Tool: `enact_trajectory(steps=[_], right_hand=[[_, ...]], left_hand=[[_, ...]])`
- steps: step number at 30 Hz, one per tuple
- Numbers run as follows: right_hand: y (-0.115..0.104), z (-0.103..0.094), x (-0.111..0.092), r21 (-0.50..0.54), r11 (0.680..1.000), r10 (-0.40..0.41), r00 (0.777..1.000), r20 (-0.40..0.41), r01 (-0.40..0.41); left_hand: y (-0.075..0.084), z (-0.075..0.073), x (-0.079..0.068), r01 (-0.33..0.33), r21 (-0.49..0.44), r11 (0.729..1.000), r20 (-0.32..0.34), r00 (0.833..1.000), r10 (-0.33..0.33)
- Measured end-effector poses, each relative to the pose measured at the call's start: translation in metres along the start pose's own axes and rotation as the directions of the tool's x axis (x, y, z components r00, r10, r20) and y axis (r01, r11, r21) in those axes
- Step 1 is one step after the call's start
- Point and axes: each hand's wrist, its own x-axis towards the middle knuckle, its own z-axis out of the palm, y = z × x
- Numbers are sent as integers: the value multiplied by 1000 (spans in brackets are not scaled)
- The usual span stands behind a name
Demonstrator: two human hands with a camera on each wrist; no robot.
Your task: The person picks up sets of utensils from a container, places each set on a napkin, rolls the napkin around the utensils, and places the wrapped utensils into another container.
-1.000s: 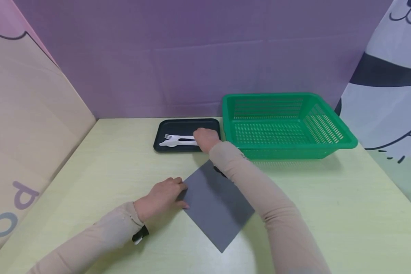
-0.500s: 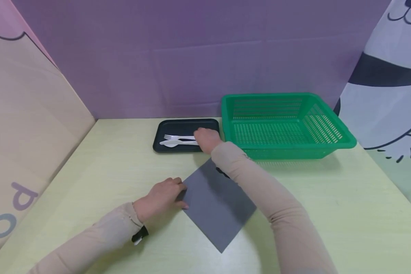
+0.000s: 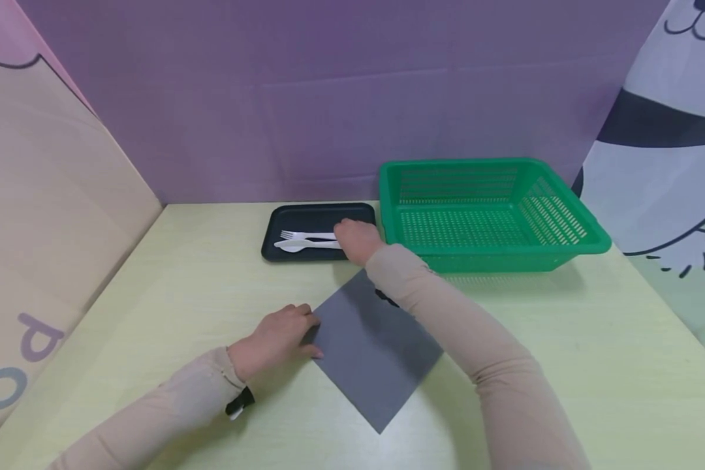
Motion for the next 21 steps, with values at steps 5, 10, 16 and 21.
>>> enact_trajectory(steps=[5, 10, 16, 21], right_hand=[[-1, 0, -3, -2, 1000, -8, 1000, 0, 8], [-1, -2, -5, -8, 1000, -3, 1000, 29, 4], [1, -3, -10, -12, 999, -30, 999, 26, 30], [2, -4, -15, -22, 999, -46, 999, 19, 46]], left_hand=[[0, 0, -1, -5, -3, 1000, -2, 1000, 5], [0, 0, -1, -19, 0, 1000, -20, 1000, 19], [-1, 1, -1, -14, 2, 1000, -22, 1000, 14], [-1, 1, -1, -13, 10, 1000, -23, 1000, 13]])
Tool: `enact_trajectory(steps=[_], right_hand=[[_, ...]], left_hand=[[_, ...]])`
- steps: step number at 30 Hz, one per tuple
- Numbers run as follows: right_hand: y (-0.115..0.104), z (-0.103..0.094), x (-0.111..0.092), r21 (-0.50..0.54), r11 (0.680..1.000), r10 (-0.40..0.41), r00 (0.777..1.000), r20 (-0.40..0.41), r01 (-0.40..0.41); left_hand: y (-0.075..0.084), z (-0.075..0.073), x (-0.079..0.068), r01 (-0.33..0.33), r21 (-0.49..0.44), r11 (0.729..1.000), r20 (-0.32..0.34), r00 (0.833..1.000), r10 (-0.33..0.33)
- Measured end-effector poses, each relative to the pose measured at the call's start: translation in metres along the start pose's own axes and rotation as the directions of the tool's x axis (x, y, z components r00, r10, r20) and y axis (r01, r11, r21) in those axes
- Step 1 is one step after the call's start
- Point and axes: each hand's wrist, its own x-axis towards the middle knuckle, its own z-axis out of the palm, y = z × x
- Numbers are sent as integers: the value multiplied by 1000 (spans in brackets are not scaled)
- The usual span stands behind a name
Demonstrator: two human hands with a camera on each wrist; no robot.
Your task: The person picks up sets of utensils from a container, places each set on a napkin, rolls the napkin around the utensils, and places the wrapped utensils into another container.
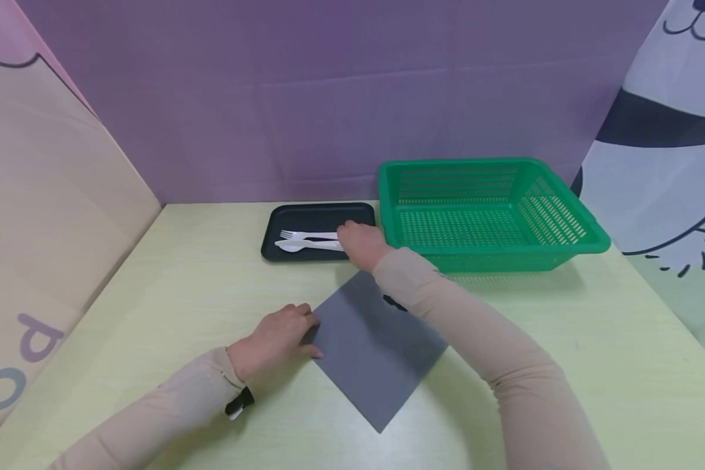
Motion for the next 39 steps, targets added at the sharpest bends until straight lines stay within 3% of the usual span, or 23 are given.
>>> enact_trajectory(steps=[22, 29, 39], right_hand=[[-4, -8, -22, -37, 999, 3, 999, -38, -5], [-6, -12, -29, -42, 999, -2, 1000, -31, 1], [-7, -12, -36, -8, 1000, 8, 1000, -5, -8]], left_hand=[[0, -3, -1, -2, -33, 999, 7, 1000, 2], [-2, -1, -1, -32, -8, 999, -23, 999, 32], [0, -3, -1, 0, -28, 1000, 9, 1000, 1]])
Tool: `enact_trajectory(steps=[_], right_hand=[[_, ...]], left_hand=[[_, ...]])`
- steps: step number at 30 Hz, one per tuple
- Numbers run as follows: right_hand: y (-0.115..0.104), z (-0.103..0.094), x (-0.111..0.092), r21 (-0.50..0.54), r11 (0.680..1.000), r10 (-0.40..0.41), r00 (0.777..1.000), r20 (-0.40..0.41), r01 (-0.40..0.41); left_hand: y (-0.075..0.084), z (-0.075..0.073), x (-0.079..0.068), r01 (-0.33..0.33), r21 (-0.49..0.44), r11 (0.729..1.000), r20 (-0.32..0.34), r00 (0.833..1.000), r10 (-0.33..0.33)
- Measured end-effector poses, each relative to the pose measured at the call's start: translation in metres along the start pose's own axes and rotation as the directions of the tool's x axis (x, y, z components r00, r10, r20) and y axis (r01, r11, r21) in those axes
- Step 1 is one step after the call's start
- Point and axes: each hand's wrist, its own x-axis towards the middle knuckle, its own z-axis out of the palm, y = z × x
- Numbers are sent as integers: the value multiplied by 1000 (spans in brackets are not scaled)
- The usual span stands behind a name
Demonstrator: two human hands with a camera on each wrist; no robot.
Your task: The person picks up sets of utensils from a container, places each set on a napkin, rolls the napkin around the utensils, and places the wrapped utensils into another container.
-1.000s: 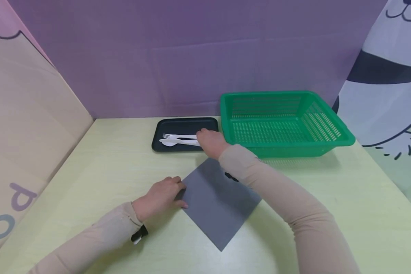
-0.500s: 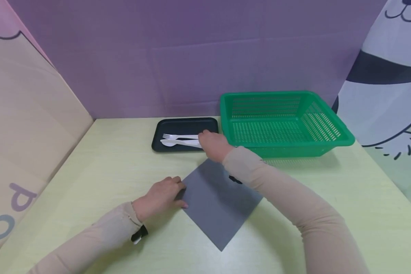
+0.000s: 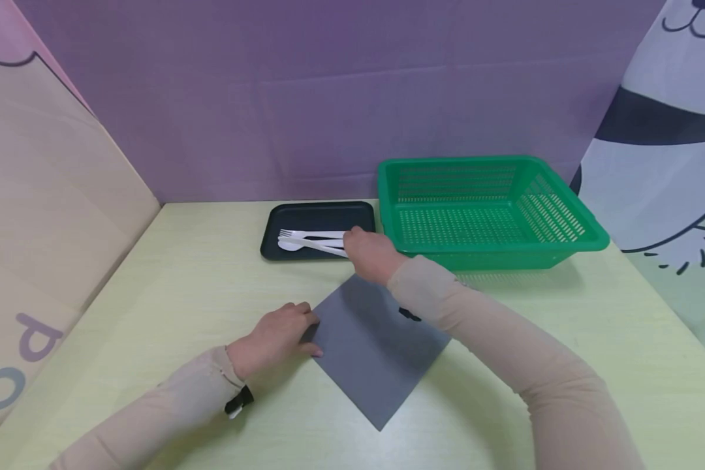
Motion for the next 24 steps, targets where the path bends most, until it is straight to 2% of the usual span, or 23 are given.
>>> enact_trajectory(steps=[9, 16, 24], right_hand=[[1, 3, -8, 40, 999, 32, 999, 1, -32], [4, 6, -13, 56, 998, 14, 998, -54, -11], [4, 8, -20, 114, 993, 12, 998, -59, -5]], left_hand=[[-2, 2, 2, 0, 8, 1000, 5, 1000, 0], [-1, 2, 2, 2, 12, 1000, 1, 1000, -2], [-2, 2, 2, -2, 5, 1000, -5, 1000, 2]])
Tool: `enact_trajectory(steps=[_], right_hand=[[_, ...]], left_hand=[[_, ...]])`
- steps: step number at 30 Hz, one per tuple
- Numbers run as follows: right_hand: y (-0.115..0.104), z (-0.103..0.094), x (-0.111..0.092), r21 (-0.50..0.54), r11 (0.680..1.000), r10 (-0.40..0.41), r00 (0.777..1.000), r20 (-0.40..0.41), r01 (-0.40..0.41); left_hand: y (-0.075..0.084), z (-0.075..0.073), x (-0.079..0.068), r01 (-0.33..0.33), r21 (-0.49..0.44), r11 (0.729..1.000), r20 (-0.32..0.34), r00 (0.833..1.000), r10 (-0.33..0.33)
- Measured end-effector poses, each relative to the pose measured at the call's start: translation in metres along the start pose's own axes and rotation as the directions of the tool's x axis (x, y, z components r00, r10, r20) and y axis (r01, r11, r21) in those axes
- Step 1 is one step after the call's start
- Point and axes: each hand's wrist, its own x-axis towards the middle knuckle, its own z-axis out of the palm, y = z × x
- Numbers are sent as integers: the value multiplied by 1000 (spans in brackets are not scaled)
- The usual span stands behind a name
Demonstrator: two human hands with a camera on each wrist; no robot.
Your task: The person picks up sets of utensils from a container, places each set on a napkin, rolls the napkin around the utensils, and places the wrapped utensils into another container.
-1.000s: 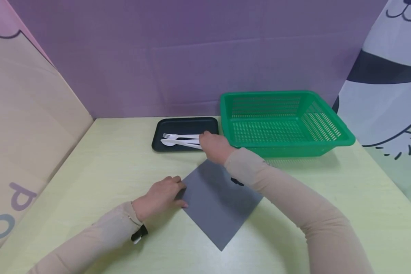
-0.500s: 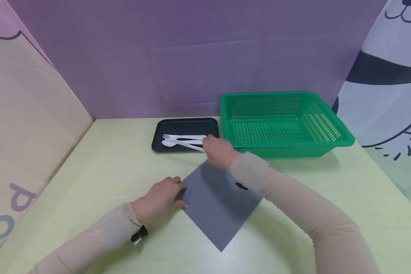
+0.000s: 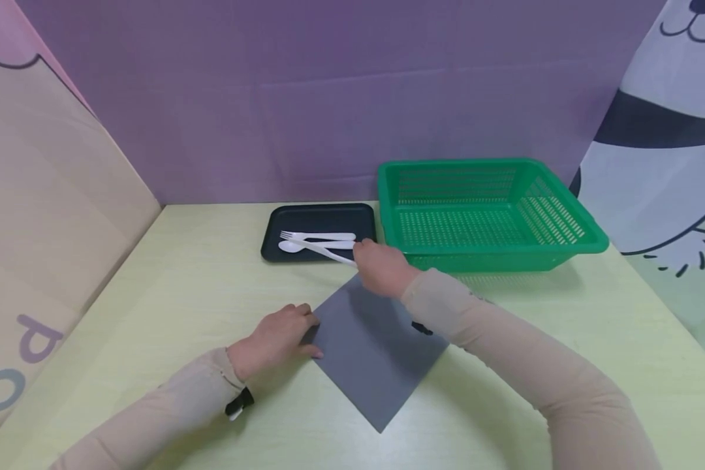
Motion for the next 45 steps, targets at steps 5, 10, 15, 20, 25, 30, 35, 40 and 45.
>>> enact_trajectory(steps=[5, 10, 15, 20, 25, 30, 35, 40, 45], right_hand=[[2, 4, -4, 34, 999, -8, 1000, 3, 8], [3, 8, -7, 35, 999, -30, 1000, -11, 30], [5, 12, -10, 45, 999, -27, 1000, -16, 27], [7, 16, -13, 75, 996, -35, 999, -28, 37], [10, 20, -15, 100, 994, -41, 999, -30, 43], [11, 21, -18, 103, 994, -39, 999, -28, 42], [10, 21, -20, 107, 994, -28, 1000, -2, 28], [11, 23, -22, 111, 994, -7, 999, 34, 3], [12, 25, -24, 132, 991, -18, 999, 42, 12]], left_hand=[[0, 0, -1, -5, 2, 1000, -5, 1000, 5], [0, 0, -1, -3, -2, 1000, 3, 1000, 3], [0, -1, 0, 1, -12, 1000, 10, 1000, -1], [0, -1, 0, -2, -16, 1000, 6, 1000, 2], [0, 0, -1, -5, -3, 1000, 1, 1000, 5], [0, 0, -1, -6, 0, 1000, -1, 1000, 6], [0, -1, 0, -7, 2, 1000, -3, 1000, 7], [0, -1, -1, -5, -1, 1000, -3, 1000, 5], [0, -1, -1, -4, -3, 1000, 0, 1000, 4]])
